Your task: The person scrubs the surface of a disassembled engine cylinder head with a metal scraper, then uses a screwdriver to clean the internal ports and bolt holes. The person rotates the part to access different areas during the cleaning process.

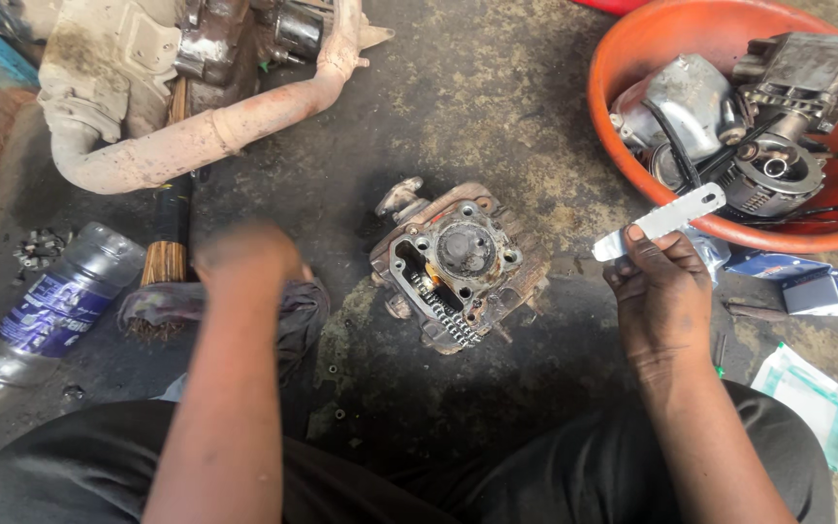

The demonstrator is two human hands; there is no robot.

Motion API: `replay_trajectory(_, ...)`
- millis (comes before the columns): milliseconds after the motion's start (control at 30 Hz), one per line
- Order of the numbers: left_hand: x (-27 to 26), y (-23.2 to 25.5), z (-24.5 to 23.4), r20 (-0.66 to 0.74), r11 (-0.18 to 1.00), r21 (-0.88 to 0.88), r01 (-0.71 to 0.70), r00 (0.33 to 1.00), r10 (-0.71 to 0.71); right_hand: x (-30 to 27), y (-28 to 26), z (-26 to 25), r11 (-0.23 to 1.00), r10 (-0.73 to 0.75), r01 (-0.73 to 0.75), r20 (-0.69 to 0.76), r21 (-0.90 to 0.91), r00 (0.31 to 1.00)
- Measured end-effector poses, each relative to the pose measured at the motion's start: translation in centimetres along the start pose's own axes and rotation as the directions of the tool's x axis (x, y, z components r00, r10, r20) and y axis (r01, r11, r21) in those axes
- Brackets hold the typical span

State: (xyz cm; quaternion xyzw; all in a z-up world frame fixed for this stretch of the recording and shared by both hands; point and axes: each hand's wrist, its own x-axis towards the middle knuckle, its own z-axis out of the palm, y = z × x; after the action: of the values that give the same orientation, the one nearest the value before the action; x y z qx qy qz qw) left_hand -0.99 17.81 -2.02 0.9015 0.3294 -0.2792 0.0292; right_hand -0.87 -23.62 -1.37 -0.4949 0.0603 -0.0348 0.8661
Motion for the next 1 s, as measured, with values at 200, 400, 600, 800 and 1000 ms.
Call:
replay_trajectory(200,4.0,5.5,12.2,-0.112,0.997,0.06,0.038,0.993,-0.031,0.3,0.1,-0.1,0.998,-0.04,0.039,-0.027,-0.049,0.999)
replay_trajectory(400,4.7,5.7,9.7,-0.234,0.998,-0.035,-0.05,0.971,0.041,0.7,-0.3,-0.7,0.989,-0.121,0.119,-0.013,-0.082,0.993)
replay_trajectory(600,2.0,4.6,6.2,-0.351,0.983,-0.16,-0.09,0.936,0.028,0.9,0.1,-1.0,0.988,-0.121,0.116,-0.036,-0.105,0.992)
replay_trajectory(800,-0.7,4.7,2.2,-0.423,0.96,-0.246,-0.133,0.906,0.017,1.3,0.6,-1.3,0.941,0.0,-0.037,-0.11,-0.337,0.994)
replay_trajectory(1000,-2.3,5.9,0.2,-0.389,0.63,-0.633,-0.45,0.888,0.244,1.9,1.7,-0.7,0.892,0.042,-0.064,-0.058,-0.448,0.997)
